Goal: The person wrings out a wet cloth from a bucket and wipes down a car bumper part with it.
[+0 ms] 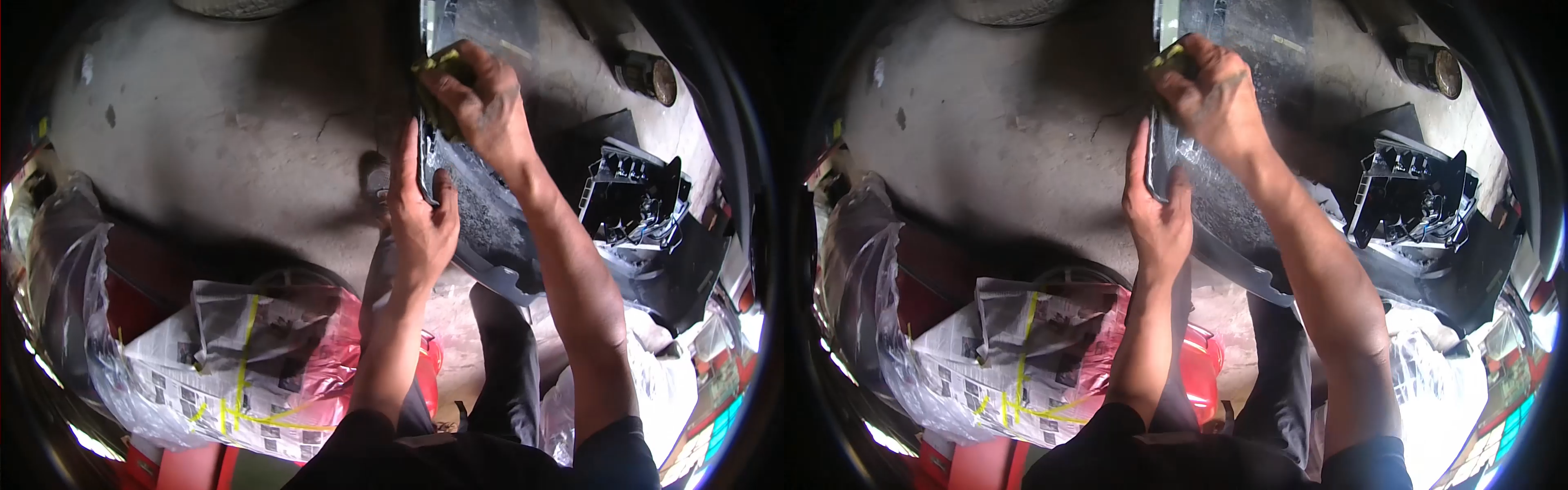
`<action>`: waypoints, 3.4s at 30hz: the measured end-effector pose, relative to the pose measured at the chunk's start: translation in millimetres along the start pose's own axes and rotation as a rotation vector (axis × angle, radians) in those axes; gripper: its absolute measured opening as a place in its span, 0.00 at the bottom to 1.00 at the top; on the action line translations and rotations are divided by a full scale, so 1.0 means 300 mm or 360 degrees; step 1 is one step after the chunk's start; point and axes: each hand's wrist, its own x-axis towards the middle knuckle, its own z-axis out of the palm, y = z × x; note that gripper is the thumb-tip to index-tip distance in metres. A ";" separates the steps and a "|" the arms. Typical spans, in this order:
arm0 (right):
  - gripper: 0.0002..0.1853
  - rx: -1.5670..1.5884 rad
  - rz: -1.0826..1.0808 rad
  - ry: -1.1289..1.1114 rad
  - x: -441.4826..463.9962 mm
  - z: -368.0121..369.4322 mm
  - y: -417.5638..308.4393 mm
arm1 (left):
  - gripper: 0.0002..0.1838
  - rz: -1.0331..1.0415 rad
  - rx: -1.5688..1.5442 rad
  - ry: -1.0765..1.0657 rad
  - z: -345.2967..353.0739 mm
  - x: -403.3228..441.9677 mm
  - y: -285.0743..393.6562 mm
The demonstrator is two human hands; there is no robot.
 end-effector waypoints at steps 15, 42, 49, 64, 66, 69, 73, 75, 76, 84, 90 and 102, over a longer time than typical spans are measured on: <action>0.09 -0.1270 -0.0915 0.0264 0.094 -0.006 0.099 | 0.43 -0.0125 -0.0206 -0.0099 -0.014 0.013 0.025; 0.14 -0.0814 -0.0308 0.0331 0.238 -0.022 0.085 | 0.44 -0.0059 -0.0075 -0.0097 -0.027 0.016 0.038; 0.10 -0.0840 -0.0286 0.0048 0.142 -0.033 0.035 | 0.46 -0.0086 -0.0193 -0.0088 -0.031 0.003 0.019; 0.07 -0.0774 -0.0012 -0.0147 0.038 -0.016 -0.087 | 0.46 -0.0019 -0.0160 -0.0127 -0.025 0.014 0.018; 0.07 -0.0861 -0.0241 -0.0237 -0.007 -0.015 -0.082 | 0.46 0.0004 -0.0157 -0.0140 -0.029 0.007 0.014; 0.09 -0.0854 -0.0269 -0.0250 -0.043 -0.013 -0.083 | 0.46 -0.0027 -0.0197 -0.0151 -0.022 0.005 0.008; 0.12 -0.0801 -0.0333 -0.0071 0.021 -0.014 -0.055 | 0.44 -0.0056 -0.0221 -0.0098 -0.013 0.002 0.014; 0.11 -0.0689 0.0004 -0.0036 0.050 0.003 -0.067 | 0.43 -0.0030 -0.0155 -0.0089 -0.024 0.008 0.020; 0.11 -0.0611 0.0263 -0.0039 0.055 0.007 -0.081 | 0.43 -0.0023 -0.0121 -0.0086 -0.029 0.009 0.022; 0.07 -0.1081 -0.0577 -0.0603 -0.100 -0.055 -0.104 | 0.44 0.0105 -0.0142 -0.0159 -0.026 0.005 0.004; 0.06 -0.0887 -0.0716 -0.0739 -0.091 -0.066 -0.095 | 0.43 0.0076 -0.0100 -0.0154 -0.025 0.024 0.018; 0.08 -0.0631 -0.0812 -0.0834 -0.101 -0.061 -0.081 | 0.42 0.0051 -0.0134 -0.0101 -0.019 0.019 0.008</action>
